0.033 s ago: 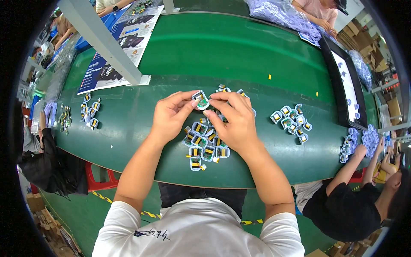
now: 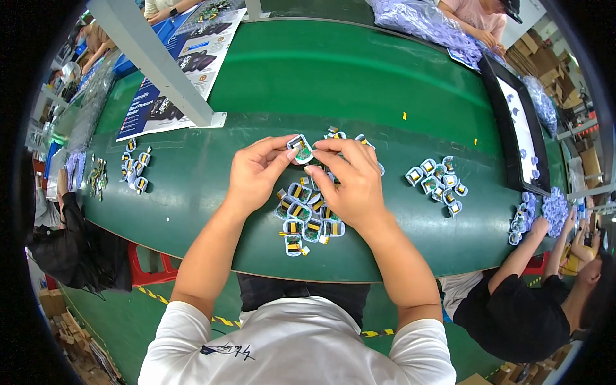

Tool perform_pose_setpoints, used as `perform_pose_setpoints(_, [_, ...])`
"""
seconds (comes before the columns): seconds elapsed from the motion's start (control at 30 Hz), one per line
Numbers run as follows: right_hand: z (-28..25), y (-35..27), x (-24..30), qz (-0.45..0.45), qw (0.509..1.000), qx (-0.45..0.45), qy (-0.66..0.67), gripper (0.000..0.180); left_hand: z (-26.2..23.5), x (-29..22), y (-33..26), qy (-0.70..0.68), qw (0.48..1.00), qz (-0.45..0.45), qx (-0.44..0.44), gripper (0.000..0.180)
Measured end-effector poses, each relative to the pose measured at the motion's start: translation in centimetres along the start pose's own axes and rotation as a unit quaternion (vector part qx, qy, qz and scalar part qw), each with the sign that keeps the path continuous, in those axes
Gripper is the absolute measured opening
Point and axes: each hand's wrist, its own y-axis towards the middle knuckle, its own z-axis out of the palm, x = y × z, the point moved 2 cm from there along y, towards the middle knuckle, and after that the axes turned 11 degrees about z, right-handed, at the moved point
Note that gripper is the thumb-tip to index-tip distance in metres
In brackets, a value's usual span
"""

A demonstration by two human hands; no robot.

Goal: Assembling small electronic components by manually sticking adhesive parts onto circuit boards at a factory workbench.

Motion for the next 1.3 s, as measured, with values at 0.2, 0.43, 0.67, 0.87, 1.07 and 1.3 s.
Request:
perform_pose_setpoints(0.2, [0.5,0.1,0.0,-0.057,0.997,-0.035,-0.034,0.022,0.0,-0.2,0.0,-0.028,0.999,-0.026,-0.017,0.027])
perform_pose_setpoints(0.43, [0.4,0.3,0.4,-0.090,0.993,-0.026,-0.065,0.024,0.1,0.0,-0.2,-0.035,0.998,-0.050,0.016,0.027])
perform_pose_setpoints(0.67, [0.5,0.3,1.1,-0.107,0.988,-0.003,-0.110,0.029,0.0,-0.3,-0.1,0.018,0.999,-0.008,0.049,0.028])
perform_pose_setpoints(0.87, [1.2,0.0,-0.5,-0.066,0.995,0.035,-0.060,0.025,0.0,0.1,0.0,-0.055,0.995,-0.059,0.058,0.027])
perform_pose_setpoints(1.07, [-3.1,1.3,-3.4,-0.007,0.991,-0.029,-0.129,0.022,-0.5,-0.4,0.7,0.086,0.995,-0.023,0.049,0.026])
perform_pose_setpoints(1.3, [-6.9,-3.1,-9.0,0.088,0.955,0.001,-0.283,0.022,0.9,-0.9,-0.1,0.388,0.912,0.094,0.095,0.022])
